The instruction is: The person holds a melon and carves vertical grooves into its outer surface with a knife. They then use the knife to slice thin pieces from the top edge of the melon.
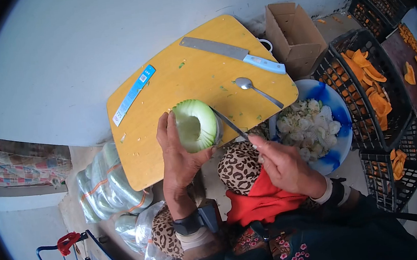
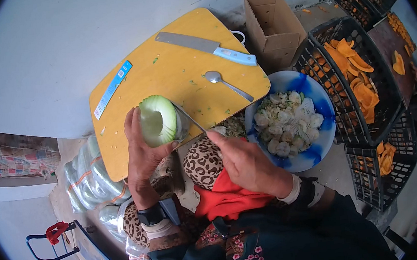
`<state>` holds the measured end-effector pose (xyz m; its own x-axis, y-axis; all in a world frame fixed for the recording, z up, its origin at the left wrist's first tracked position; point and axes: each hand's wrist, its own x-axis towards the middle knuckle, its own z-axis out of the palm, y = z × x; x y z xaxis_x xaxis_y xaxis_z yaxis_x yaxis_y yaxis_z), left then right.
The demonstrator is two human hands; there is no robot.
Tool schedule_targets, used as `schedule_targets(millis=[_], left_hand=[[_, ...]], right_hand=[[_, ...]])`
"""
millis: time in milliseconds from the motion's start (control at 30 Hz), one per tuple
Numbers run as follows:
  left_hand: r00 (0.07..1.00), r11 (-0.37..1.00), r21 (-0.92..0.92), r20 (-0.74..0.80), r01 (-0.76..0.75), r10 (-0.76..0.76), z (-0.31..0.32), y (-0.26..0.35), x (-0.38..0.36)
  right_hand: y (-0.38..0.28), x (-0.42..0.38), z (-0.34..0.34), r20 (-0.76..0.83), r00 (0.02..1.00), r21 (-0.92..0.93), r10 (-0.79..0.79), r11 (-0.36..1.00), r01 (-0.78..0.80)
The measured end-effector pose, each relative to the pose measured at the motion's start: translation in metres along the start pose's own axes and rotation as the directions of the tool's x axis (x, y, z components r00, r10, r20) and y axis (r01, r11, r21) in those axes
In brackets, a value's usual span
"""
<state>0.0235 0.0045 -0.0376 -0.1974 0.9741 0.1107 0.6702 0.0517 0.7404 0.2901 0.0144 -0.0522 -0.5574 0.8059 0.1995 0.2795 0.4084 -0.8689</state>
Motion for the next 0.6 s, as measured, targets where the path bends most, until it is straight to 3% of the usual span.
schedule_targets(millis=[100, 200, 367, 600], left_hand=[[1.0, 1.0, -0.007, -0.011, 0.007, -0.007, -0.0012, 0.0011, 0.0005], [1.0, 1.0, -0.013, -0.027, 0.004, -0.004, -0.0013, -0.0033, 0.0009], [1.0, 0.998, 0.066, -0.024, 0.007, -0.006, -0.0032, 0.0005, 0.0005], [1.0, 1.0, -0.002, -0.031, -0.001, 0.001, -0.0024, -0.0047, 0.0004]], right_hand=[[-0.0052, -0.0065, 0.0027, -0.086, 0.988, 0.141, -0.132, 0.98, 0.143], [-0.011, -0.0108, -0.0032, -0.071, 0.985, 0.179, -0.159, 0.969, 0.17], [-0.0075, -0.0099, -0.002, -0.011, 0.99, 0.119, -0.144, 0.982, 0.144], [-0.0043, -0.0111, -0.0027, 0.041, 0.99, 0.088, -0.137, 0.987, 0.133]])
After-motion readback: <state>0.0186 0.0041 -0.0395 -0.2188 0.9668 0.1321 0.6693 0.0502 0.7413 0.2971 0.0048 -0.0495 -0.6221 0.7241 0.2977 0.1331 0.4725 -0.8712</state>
